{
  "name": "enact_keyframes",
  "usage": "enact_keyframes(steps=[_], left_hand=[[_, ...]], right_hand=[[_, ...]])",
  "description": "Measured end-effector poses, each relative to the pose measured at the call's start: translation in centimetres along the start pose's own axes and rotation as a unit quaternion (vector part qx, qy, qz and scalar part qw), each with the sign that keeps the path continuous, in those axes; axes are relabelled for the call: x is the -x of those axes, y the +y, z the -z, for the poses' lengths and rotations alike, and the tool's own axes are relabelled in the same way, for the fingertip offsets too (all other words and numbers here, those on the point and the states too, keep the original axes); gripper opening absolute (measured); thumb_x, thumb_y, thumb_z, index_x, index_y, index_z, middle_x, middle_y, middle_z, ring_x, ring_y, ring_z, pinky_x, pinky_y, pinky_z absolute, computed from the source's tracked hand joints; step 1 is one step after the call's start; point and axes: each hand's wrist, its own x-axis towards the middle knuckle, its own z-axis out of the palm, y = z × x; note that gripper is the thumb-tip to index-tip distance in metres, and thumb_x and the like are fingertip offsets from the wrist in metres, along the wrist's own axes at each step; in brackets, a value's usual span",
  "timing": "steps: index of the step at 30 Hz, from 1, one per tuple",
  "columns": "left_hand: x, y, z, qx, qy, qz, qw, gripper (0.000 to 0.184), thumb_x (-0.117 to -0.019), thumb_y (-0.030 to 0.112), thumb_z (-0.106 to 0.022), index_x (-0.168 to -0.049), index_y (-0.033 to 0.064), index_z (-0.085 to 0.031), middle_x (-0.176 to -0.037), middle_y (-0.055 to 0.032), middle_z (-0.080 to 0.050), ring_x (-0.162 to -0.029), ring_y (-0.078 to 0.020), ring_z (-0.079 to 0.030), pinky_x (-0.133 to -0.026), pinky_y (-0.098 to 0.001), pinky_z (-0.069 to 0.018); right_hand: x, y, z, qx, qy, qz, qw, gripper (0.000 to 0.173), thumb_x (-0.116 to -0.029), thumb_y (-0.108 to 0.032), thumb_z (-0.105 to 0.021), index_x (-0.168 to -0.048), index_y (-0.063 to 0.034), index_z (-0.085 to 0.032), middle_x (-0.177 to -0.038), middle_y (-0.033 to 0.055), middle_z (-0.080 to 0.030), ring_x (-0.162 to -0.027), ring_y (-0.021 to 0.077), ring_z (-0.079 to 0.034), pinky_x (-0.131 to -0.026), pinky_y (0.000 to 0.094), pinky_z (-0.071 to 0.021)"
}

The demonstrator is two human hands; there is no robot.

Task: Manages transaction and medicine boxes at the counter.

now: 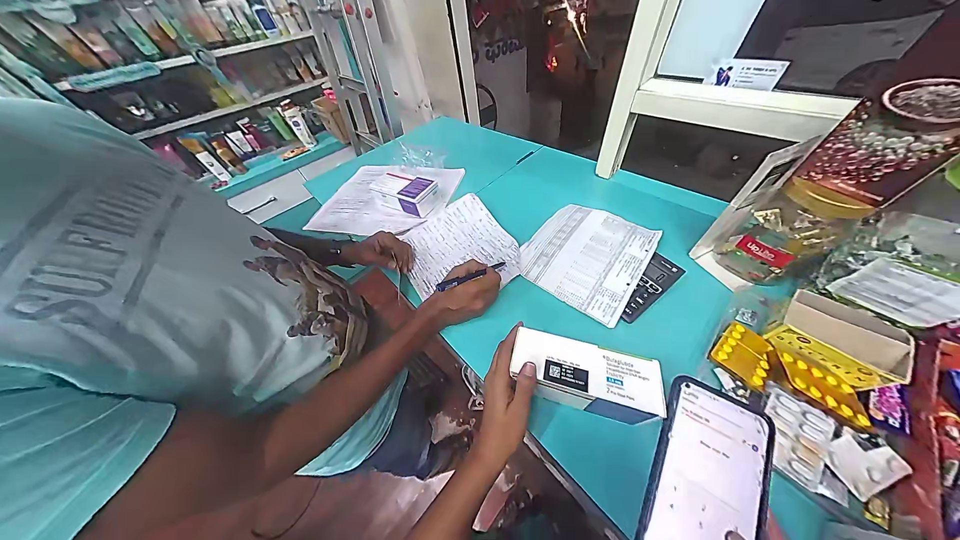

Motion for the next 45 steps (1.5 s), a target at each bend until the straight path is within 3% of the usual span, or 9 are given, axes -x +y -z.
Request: enact_keyframes(steps=[7,12,16,20,32,38,45], left_hand=[[-0.1,0.2,0.1,-0.008,-0.004,0.004,1.0,0.066,-0.1074,0.04,-0.041,-0.144,-0.0151,-0.044,-0.139,-0.0248,-0.057,-0.125,-0.0092,-0.059,-0.107,-0.0257,-0.0463],[-0.1,0.1,0.2,0.002,-0.007,-0.004,1.0,0.067,-0.1072,0.04,-0.042,-0.143,-0.0165,-0.043,-0.138,-0.0258,-0.057,-0.124,-0.0093,-0.059,-0.107,-0.0255,-0.0462],[-0.2,0.2,0.2,0.0,-0.006,-0.001,1.0,0.067,-0.1072,0.041,-0.042,-0.144,-0.0149,-0.044,-0.138,-0.0245,-0.057,-0.124,-0.0085,-0.06,-0.107,-0.0257,-0.0469],[-0.1,0.1,0.1,-0.004,0.0,-0.005,1.0,0.069,-0.1069,0.043,-0.042,-0.144,-0.0151,-0.044,-0.137,-0.0236,-0.059,-0.123,-0.0077,-0.06,-0.106,-0.0249,-0.0469],[-0.1,0.1,0.1,-0.009,-0.001,-0.001,1.0,0.064,-0.1078,0.038,-0.04,-0.144,-0.0148,-0.044,-0.139,-0.025,-0.058,-0.126,-0.0117,-0.059,-0.108,-0.0281,-0.0469],[0.0,0.3,0.0,-0.009,-0.001,0.004,1.0,0.066,-0.1076,0.04,-0.04,-0.145,-0.0148,-0.043,-0.139,-0.0249,-0.057,-0.125,-0.01,-0.059,-0.108,-0.0267,-0.0461],[-0.1,0.2,0.0,-0.004,-0.005,0.004,1.0,0.063,-0.1081,0.036,-0.039,-0.145,-0.0145,-0.042,-0.142,-0.0255,-0.055,-0.128,-0.0122,-0.058,-0.11,-0.0278,-0.045]], right_hand=[[-0.5,-0.1,0.0,-0.001,0.027,-0.001,1.0,0.042,-0.0964,-0.013,-0.056,-0.134,-0.0161,-0.036,-0.115,-0.0196,-0.067,-0.105,-0.0039,-0.066,-0.095,0.0206,-0.056],[-0.1,-0.3,-1.1,0.042,0.035,0.016,0.998,0.051,-0.0947,-0.015,-0.061,-0.135,-0.0096,-0.031,-0.118,-0.0203,-0.063,-0.108,-0.0069,-0.064,-0.097,0.0174,-0.0546],[-0.2,-0.2,-1.3,0.056,0.029,0.029,0.998,0.048,-0.0941,-0.015,-0.063,-0.133,-0.0112,-0.034,-0.117,-0.0205,-0.064,-0.108,-0.0063,-0.064,-0.096,0.0191,-0.0553],[-0.1,-0.1,-1.1,0.066,0.03,0.022,0.997,0.049,-0.0946,-0.011,-0.06,-0.134,-0.0066,-0.032,-0.118,-0.0175,-0.063,-0.107,-0.0058,-0.064,-0.096,0.0191,-0.0555],[0.1,-0.1,-1.3,0.083,0.034,0.026,0.996,0.046,-0.0931,-0.005,-0.058,-0.132,-0.0063,-0.033,-0.116,-0.0175,-0.063,-0.105,-0.0071,-0.065,-0.093,0.0171,-0.0562],[0.2,-0.2,-1.3,0.093,0.036,0.026,0.995,0.05,-0.0919,-0.003,-0.057,-0.135,-0.0004,-0.031,-0.119,-0.0147,-0.062,-0.106,-0.0078,-0.064,-0.094,0.0168,-0.0559],[0.3,-0.2,-1.4,0.096,0.037,0.022,0.995,0.049,-0.0919,-0.005,-0.058,-0.133,-0.0023,-0.032,-0.118,-0.0167,-0.062,-0.104,-0.0085,-0.064,-0.092,0.016,-0.0566]])
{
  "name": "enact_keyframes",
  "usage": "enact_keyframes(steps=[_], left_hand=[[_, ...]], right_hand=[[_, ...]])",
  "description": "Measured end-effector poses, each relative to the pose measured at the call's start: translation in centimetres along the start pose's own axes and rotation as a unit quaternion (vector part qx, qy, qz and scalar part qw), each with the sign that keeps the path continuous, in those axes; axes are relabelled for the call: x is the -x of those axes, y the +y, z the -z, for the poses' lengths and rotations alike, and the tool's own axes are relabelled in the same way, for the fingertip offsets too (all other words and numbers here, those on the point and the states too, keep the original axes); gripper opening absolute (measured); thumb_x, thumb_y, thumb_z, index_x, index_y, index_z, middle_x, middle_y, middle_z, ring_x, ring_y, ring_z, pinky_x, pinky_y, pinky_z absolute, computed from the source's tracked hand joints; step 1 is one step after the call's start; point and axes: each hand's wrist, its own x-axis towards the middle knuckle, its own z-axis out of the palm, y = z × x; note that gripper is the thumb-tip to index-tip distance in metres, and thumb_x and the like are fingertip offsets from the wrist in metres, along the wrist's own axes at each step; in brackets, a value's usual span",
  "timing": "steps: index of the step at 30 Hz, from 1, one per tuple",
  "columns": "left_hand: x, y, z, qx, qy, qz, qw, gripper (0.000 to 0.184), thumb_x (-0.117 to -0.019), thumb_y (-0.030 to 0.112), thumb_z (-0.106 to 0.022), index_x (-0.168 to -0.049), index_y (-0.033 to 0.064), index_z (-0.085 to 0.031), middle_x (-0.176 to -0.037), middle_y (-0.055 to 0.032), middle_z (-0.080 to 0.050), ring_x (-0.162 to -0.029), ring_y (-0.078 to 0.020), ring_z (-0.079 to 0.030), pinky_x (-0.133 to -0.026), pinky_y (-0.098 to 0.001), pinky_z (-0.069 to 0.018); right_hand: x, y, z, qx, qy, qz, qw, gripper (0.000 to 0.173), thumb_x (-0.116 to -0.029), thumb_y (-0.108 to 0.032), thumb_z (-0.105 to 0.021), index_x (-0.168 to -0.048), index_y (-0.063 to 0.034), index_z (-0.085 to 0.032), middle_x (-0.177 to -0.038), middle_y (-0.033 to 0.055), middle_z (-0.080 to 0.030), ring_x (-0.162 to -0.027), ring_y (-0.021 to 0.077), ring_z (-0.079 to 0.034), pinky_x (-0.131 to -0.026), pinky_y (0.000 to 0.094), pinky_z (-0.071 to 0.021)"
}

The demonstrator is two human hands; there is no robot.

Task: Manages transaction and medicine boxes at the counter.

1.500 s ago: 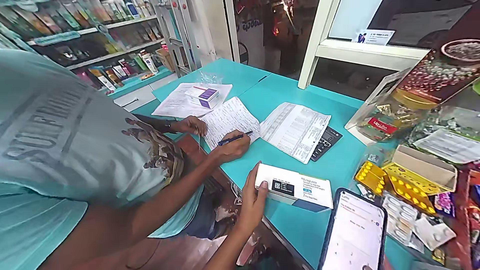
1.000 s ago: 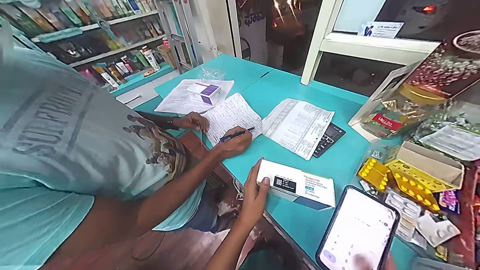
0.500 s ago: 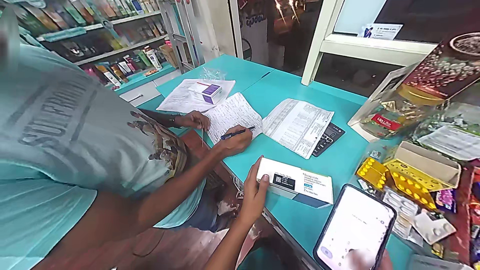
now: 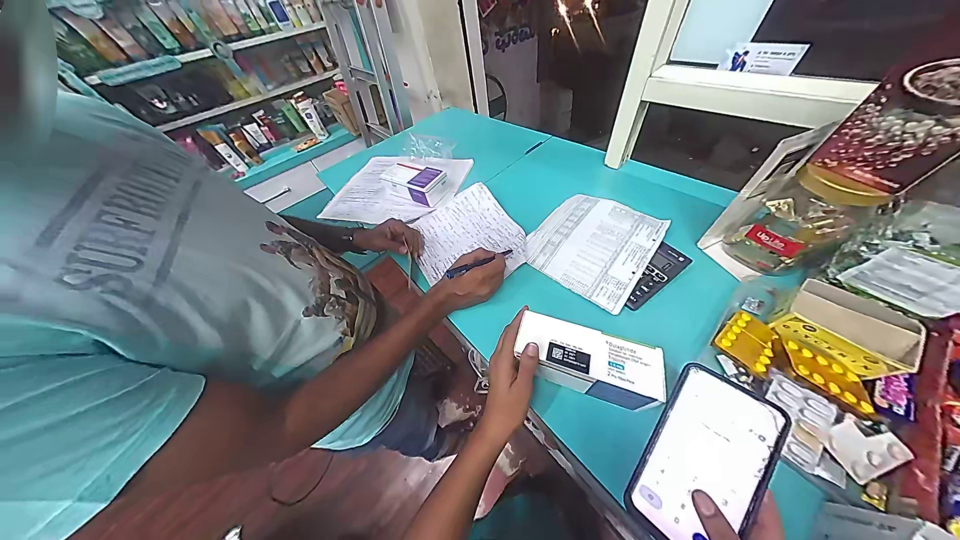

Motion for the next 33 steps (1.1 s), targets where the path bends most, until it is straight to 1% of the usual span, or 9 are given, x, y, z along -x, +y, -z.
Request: enact_keyframes(steps=[6,8,13,17,20,27,29,31,33], left_hand=[[-0.02,0.01,0.01,0.002,0.002,0.002,1.0,0.064,-0.1082,0.038,-0.039,-0.146,-0.0145,-0.042,-0.141,-0.0252,-0.056,-0.127,-0.0122,-0.059,-0.109,-0.0285,-0.0459],[-0.04,0.02,0.04,0.0,0.002,-0.001,1.0,0.064,-0.1081,0.038,-0.039,-0.145,-0.015,-0.042,-0.14,-0.0255,-0.056,-0.127,-0.0119,-0.059,-0.109,-0.0278,-0.0462],[-0.03,-0.06,-0.01,-0.004,0.006,-0.004,1.0,0.064,-0.1081,0.037,-0.04,-0.144,-0.0156,-0.043,-0.139,-0.0258,-0.057,-0.126,-0.0118,-0.059,-0.108,-0.0276,-0.0462],[-0.05,0.03,0.0,-0.007,0.005,0.001,1.0,0.065,-0.1075,0.039,-0.04,-0.144,-0.0149,-0.044,-0.14,-0.0254,-0.057,-0.126,-0.0118,-0.059,-0.109,-0.0276,-0.0457],[0.0,-0.02,0.07,-0.003,0.001,0.005,1.0,0.067,-0.1076,0.041,-0.04,-0.145,-0.0146,-0.043,-0.14,-0.0253,-0.056,-0.128,-0.0128,-0.058,-0.11,-0.0285,-0.0453],[-0.06,0.12,0.09,-0.004,0.005,0.009,1.0,0.064,-0.1073,0.038,-0.041,-0.144,-0.0139,-0.045,-0.139,-0.0246,-0.058,-0.126,-0.0109,-0.059,-0.108,-0.0276,-0.046],[-0.11,0.14,0.12,0.002,0.002,0.008,1.0,0.064,-0.1076,0.037,-0.041,-0.144,-0.0148,-0.044,-0.14,-0.0257,-0.056,-0.127,-0.0118,-0.058,-0.109,-0.0278,-0.0454],[-0.06,0.16,0.11,0.002,0.0,0.009,1.0,0.063,-0.1077,0.036,-0.041,-0.144,-0.0153,-0.043,-0.14,-0.0266,-0.056,-0.128,-0.013,-0.058,-0.11,-0.0281,-0.0449],[0.08,0.16,0.2,0.007,-0.002,0.011,1.0,0.062,-0.1076,0.034,-0.041,-0.144,-0.0157,-0.044,-0.14,-0.0261,-0.056,-0.127,-0.0122,-0.058,-0.109,-0.0275,-0.0451]], right_hand=[[-0.03,0.16,0.11,0.005,-0.004,0.005,1.0,0.049,-0.092,-0.005,-0.059,-0.133,-0.0011,-0.033,-0.119,-0.0153,-0.062,-0.106,-0.008,-0.064,-0.093,0.0165,-0.0563],[0.01,0.07,0.09,0.008,-0.007,0.004,1.0,0.047,-0.0922,-0.004,-0.058,-0.132,-0.0033,-0.033,-0.117,-0.0165,-0.063,-0.104,-0.0083,-0.064,-0.092,0.0162,-0.0566],[0.03,-0.08,-0.05,0.004,-0.004,0.002,1.0,0.046,-0.0902,-0.001,-0.058,-0.13,-0.0037,-0.034,-0.114,-0.0169,-0.063,-0.102,-0.0087,-0.065,-0.091,0.016,-0.0568],[0.07,0.05,0.03,0.007,-0.012,0.008,1.0,0.049,-0.0903,-0.001,-0.058,-0.132,-0.0018,-0.033,-0.117,-0.0164,-0.063,-0.105,-0.0086,-0.064,-0.093,0.0161,-0.0562],[0.09,0.22,0.18,0.002,-0.026,0.027,0.999,0.05,-0.0917,-0.001,-0.059,-0.134,-0.0028,-0.033,-0.12,-0.0175,-0.063,-0.108,-0.008,-0.064,-0.096,0.0168,-0.0552],[0.05,0.18,0.18,0.006,-0.029,0.022,0.999,0.05,-0.0914,-0.003,-0.059,-0.134,-0.002,-0.033,-0.119,-0.0164,-0.063,-0.106,-0.0079,-0.064,-0.096,0.0173,-0.0558],[0.12,0.11,0.17,0.012,-0.026,0.021,0.999,0.051,-0.0911,-0.002,-0.059,-0.134,-0.0005,-0.032,-0.119,-0.0159,-0.063,-0.106,-0.0086,-0.064,-0.095,0.0163,-0.0557],[0.33,-0.11,0.27,0.026,-0.024,0.015,0.999,0.053,-0.0912,-0.001,-0.057,-0.136,0.0037,-0.029,-0.12,-0.015,-0.062,-0.106,-0.0101,-0.063,-0.094,0.0148,-0.0555],[0.54,-0.39,0.17,0.038,-0.02,0.004,0.999,0.053,-0.0899,0.001,-0.055,-0.136,0.0041,-0.029,-0.119,-0.0159,-0.062,-0.104,-0.0117,-0.063,-0.092,0.013,-0.0556]])
